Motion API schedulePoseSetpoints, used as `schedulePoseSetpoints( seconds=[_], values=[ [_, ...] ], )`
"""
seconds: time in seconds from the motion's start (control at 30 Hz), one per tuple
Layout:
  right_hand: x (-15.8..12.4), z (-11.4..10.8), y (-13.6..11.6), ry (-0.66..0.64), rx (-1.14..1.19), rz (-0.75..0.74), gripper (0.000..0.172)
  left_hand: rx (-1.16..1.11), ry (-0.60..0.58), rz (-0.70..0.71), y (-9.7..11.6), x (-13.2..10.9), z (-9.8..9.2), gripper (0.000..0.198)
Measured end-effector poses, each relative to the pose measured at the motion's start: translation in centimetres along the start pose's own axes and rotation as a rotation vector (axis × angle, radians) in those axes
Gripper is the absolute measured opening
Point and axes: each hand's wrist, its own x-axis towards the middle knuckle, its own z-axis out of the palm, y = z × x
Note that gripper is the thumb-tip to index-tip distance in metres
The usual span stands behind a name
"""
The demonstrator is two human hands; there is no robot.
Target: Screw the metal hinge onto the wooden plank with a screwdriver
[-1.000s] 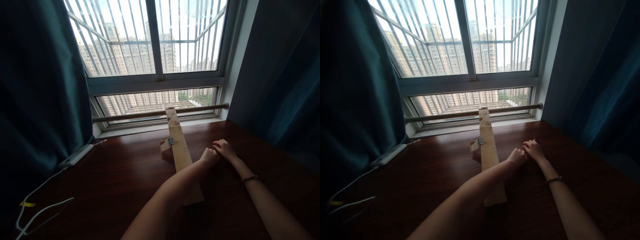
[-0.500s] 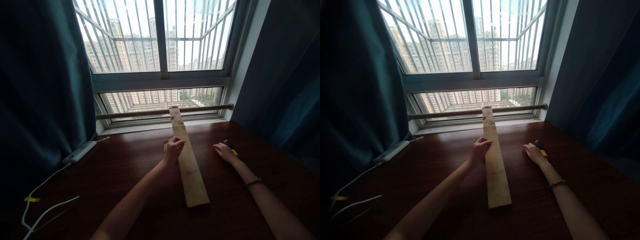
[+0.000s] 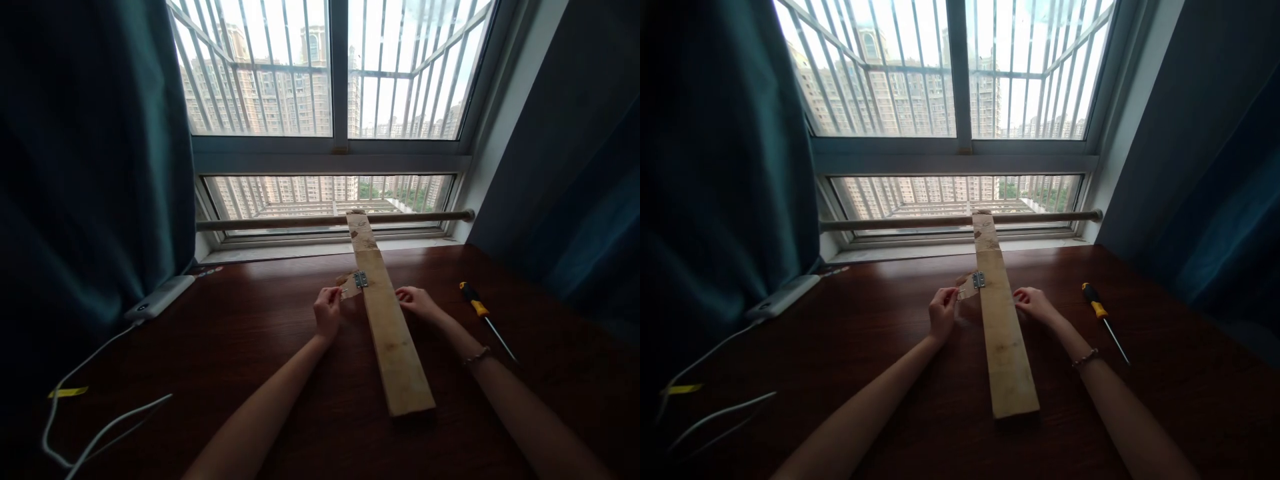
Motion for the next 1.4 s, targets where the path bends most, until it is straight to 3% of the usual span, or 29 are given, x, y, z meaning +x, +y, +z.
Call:
schedulePoseSetpoints(
  seconds=[0.13,0.23,0.4,0.53,0.63,0.77,0.87,0.97,1.2,1.4],
  values=[
    [-0.2,3.7,-1.1,0.006,0.068,-0.014,0.014,0.027,-0.053,0.071,0.3,-0.4,0.1,0.018],
    [-0.3,4.6,-1.6,0.014,0.103,-0.021,0.014,-0.008,-0.127,0.071,0.6,-0.5,0.1,0.019],
    [-0.8,3.8,-1.7,0.007,0.143,-0.041,0.01,-0.027,-0.135,0.069,0.7,-0.7,0.1,0.017],
    [-0.5,2.0,-1.3,0.131,0.158,0.012,0.009,-0.056,-0.126,0.023,0.4,-0.8,0.0,0.013],
    [0.5,-0.1,-1.6,0.205,0.22,0.04,0.021,-0.048,-0.126,0.021,0.3,-0.9,0.0,0.013],
    [2.0,-1.6,-4.6,0.166,0.377,0.013,0.035,-0.048,-0.126,0.069,0.5,-0.9,0.0,0.012],
    [3.3,-1.3,-7.9,0.12,0.602,-0.044,0.033,-0.039,-0.113,0.086,0.7,-0.9,0.0,0.01],
    [4.6,-0.1,-9.8,0.096,0.673,-0.083,0.029,-0.042,-0.093,0.088,0.9,-0.9,-0.1,0.009],
    [5.2,3.0,-8.9,0.12,0.571,-0.124,0.02,-0.132,-0.103,0.05,0.8,-0.8,0.0,0.01],
    [4.6,3.3,-8.9,0.169,0.443,-0.189,0.014,-0.102,-0.126,0.086,0.9,-0.5,0.2,0.01]
  ],
)
